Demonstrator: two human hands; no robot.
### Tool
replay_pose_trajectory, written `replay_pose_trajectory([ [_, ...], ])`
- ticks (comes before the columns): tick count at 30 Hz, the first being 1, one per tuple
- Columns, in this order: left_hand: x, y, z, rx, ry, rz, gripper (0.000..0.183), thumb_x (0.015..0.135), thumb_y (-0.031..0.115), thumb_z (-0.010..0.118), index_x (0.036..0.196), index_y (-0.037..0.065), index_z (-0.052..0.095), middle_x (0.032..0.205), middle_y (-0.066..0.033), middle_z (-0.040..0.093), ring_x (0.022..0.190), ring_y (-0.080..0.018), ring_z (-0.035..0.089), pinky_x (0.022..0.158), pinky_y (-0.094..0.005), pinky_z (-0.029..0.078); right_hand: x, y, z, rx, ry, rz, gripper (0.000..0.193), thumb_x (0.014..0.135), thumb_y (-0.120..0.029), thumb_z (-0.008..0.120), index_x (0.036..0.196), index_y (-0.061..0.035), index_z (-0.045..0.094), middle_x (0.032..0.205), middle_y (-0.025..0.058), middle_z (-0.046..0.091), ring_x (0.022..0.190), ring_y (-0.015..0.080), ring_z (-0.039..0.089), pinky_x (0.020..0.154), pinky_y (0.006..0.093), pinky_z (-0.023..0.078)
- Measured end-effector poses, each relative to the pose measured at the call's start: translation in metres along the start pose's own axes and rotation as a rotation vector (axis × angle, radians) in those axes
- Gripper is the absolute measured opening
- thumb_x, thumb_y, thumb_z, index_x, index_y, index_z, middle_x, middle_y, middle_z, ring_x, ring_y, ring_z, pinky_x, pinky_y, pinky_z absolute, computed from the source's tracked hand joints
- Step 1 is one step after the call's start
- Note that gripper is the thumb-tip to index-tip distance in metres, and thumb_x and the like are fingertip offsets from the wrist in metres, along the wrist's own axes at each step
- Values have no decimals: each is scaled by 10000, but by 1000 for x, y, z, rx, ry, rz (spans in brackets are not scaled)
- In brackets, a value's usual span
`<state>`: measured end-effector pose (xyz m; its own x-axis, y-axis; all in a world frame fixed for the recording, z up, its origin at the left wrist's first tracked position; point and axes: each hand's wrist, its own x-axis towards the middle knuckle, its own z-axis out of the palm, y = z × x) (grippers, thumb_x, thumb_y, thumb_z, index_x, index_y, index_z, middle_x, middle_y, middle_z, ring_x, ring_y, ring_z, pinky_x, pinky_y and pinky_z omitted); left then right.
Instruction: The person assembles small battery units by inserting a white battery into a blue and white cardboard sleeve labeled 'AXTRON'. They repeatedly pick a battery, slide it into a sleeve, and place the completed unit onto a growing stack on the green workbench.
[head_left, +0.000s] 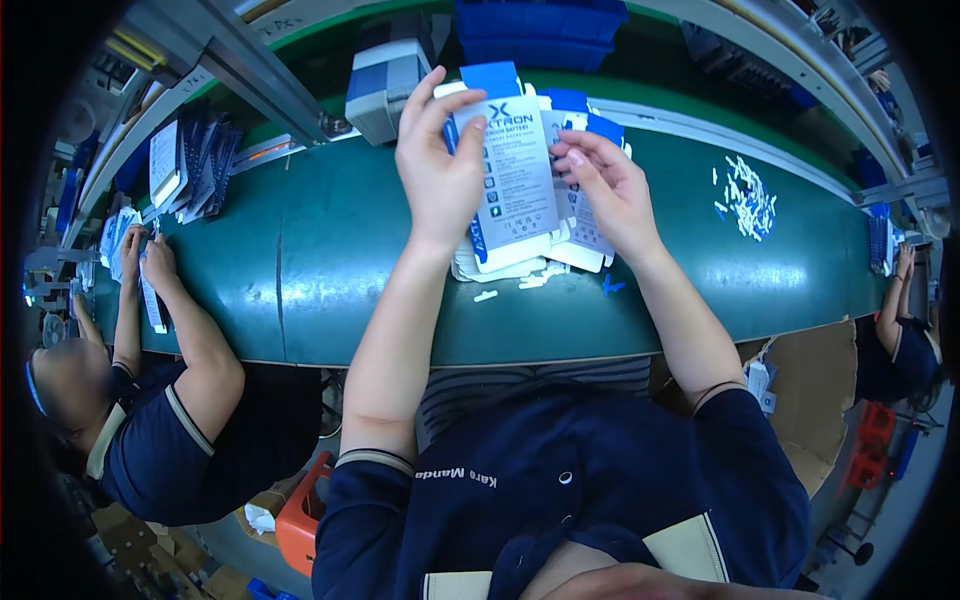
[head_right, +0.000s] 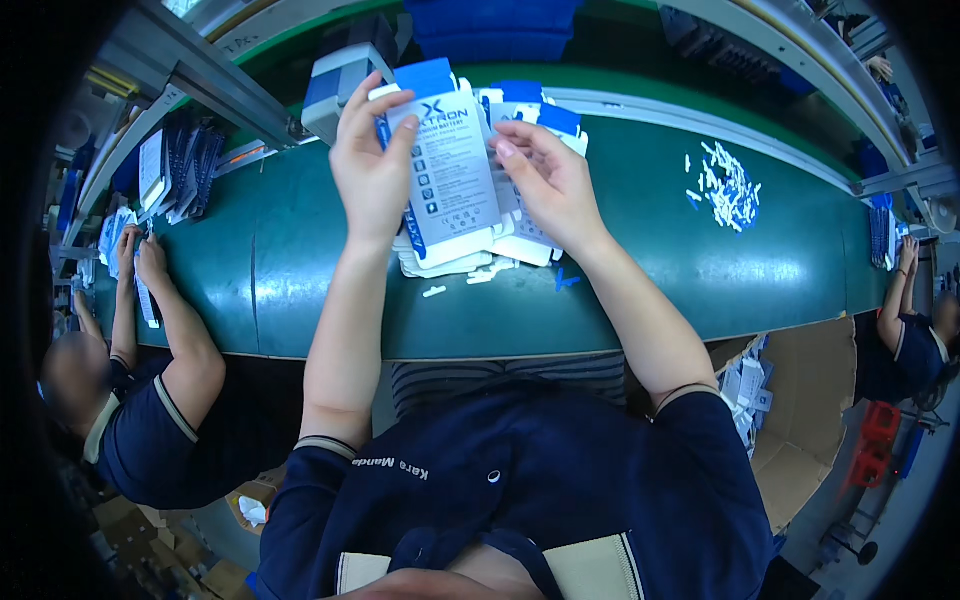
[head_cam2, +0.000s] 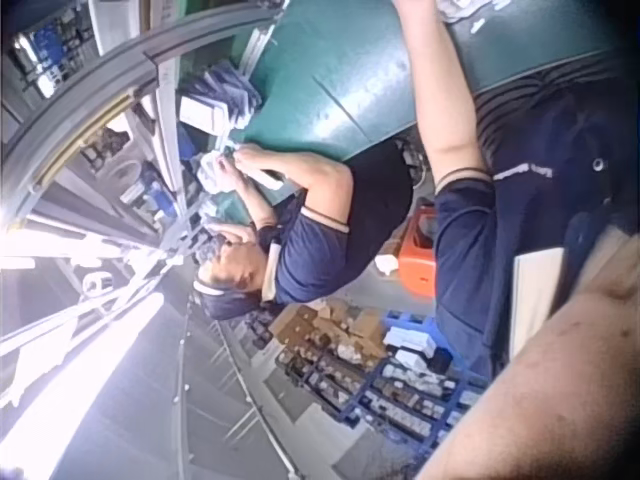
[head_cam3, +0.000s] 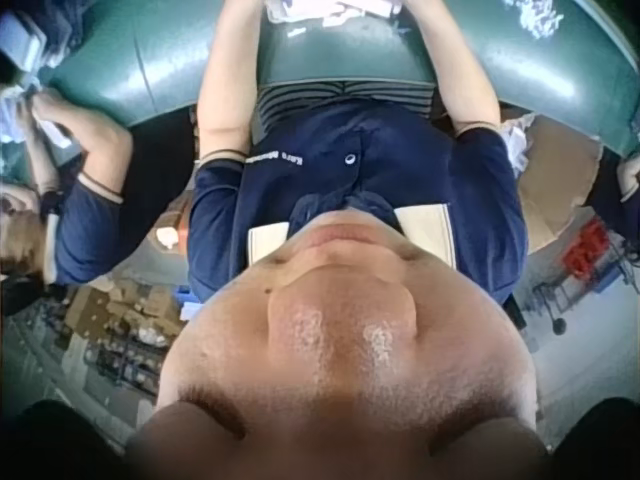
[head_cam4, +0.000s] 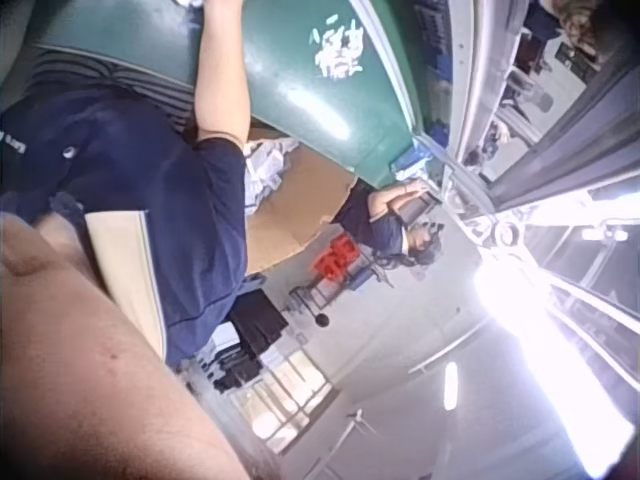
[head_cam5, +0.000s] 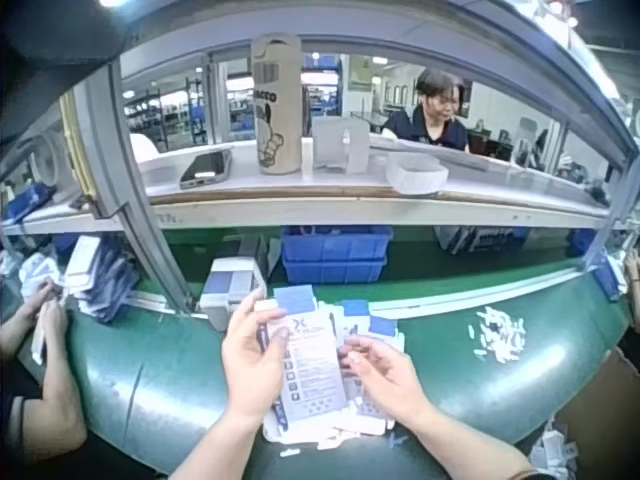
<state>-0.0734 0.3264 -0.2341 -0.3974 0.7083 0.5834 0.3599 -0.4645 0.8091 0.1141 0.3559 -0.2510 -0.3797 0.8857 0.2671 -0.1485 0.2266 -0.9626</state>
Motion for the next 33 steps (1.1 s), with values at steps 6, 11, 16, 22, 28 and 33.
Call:
replay_pose_trajectory([
  [6, -11, 19, 12, -435, 157, -342, 322, 929, -13, 564, 1235, -49, 468, 1166, -163, 569, 1038, -162, 586, 886, -274, 481, -5, -24, -3, 477, -129, 345, 342, 988, -233, 542, 1207, 25, 592, 1034, 110, 677, 855, 129, 647, 723, 263, 526],
  [11, -22, 18, 26, -411, 124, -288, 323, 983, 75, 519, 1258, -18, 378, 1127, -123, 532, 1016, -138, 542, 887, -279, 455, -16, -26, 7, 725, -191, 544, 481, 964, -364, 573, 1285, -10, 519, 1184, 131, 620, 1056, 198, 629, 894, 352, 532],
  [16, -28, 7, 31, -292, -3, -41, 380, 996, 129, 514, 1292, -15, 326, 1091, -98, 482, 1025, -127, 490, 879, -265, 424, -20, -16, 3, 946, -276, 567, 629, 924, -480, 590, 1360, -51, 441, 1270, 132, 572, 1134, 239, 599, 958, 408, 508],
  [22, -27, 12, 35, -319, -198, 9, 447, 941, 65, 574, 1337, -12, 381, 1181, -118, 514, 1067, -157, 518, 910, -273, 416, -17, -23, -2, 794, -264, 457, 912, 830, -730, 502, 1413, -37, 389, 1315, 181, 536, 1174, 313, 577, 960, 480, 505],
  [28, -28, 30, 31, -349, -300, -30, 543, 905, 6, 586, 1387, -4, 337, 1243, -146, 490, 1094, -188, 547, 924, -307, 457, -13, -17, -28, 779, -354, 491, 967, 781, -715, 588, 1415, -15, 380, 1277, 211, 555, 1110, 346, 613, 900, 490, 543],
  [33, -27, 33, 31, -587, -255, -135, 484, 896, 7, 608, 1336, -14, 407, 1227, -124, 518, 1054, -169, 561, 903, -288, 455, -17, -28, -39, 814, -572, 444, 720, 826, -393, 720, 1348, 27, 456, 1208, 242, 598, 1075, 323, 633, 965, 411, 502],
])
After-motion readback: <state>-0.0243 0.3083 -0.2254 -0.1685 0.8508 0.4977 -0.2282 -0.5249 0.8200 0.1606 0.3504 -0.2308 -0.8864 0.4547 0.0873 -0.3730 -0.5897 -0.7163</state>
